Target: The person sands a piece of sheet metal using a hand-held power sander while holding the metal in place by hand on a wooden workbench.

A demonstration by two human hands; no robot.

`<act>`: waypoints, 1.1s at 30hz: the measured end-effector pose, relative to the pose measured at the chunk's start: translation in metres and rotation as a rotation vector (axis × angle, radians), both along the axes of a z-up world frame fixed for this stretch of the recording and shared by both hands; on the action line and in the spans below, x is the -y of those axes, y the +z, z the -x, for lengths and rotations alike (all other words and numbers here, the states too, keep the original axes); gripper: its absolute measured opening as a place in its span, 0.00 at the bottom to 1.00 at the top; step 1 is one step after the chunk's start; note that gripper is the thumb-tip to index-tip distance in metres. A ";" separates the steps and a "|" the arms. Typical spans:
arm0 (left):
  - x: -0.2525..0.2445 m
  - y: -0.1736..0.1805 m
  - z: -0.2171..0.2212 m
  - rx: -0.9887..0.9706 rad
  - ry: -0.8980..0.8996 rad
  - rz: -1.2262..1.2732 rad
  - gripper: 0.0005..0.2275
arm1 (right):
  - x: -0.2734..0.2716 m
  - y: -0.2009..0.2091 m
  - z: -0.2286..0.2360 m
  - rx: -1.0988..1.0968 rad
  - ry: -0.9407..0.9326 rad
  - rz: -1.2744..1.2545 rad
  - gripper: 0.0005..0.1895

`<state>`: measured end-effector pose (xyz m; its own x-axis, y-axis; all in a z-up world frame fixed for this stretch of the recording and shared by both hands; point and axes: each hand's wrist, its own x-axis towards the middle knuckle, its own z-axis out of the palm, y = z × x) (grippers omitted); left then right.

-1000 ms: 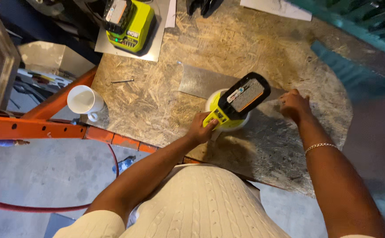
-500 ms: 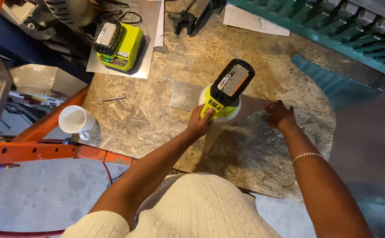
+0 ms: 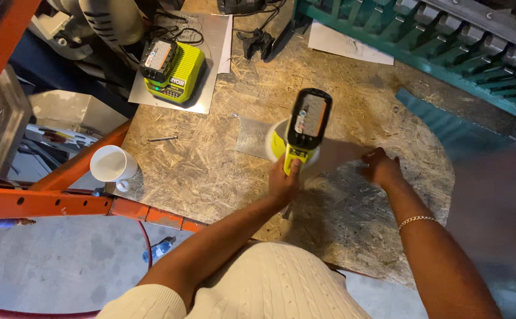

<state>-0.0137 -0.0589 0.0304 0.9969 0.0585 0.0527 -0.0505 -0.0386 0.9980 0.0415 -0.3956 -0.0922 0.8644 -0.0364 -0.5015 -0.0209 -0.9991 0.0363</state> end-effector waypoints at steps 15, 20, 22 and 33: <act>-0.060 -0.061 -0.039 0.055 0.135 -0.046 0.19 | -0.017 0.025 0.004 0.057 -0.100 -0.124 0.26; -0.045 -0.056 -0.031 0.072 0.079 -0.031 0.20 | -0.020 0.029 0.004 0.058 -0.126 -0.139 0.30; -0.034 -0.040 -0.025 0.045 0.049 -0.031 0.20 | -0.008 0.009 0.005 0.100 -0.120 -0.151 0.31; -0.001 -0.031 -0.015 0.025 -0.198 -0.082 0.19 | 0.007 -0.013 -0.002 -0.005 -0.154 -0.084 0.33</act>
<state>0.0018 -0.0580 -0.0005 0.9869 -0.1437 0.0739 -0.0896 -0.1061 0.9903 0.0431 -0.4029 -0.1053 0.8496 -0.1256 -0.5122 -0.1738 -0.9837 -0.0471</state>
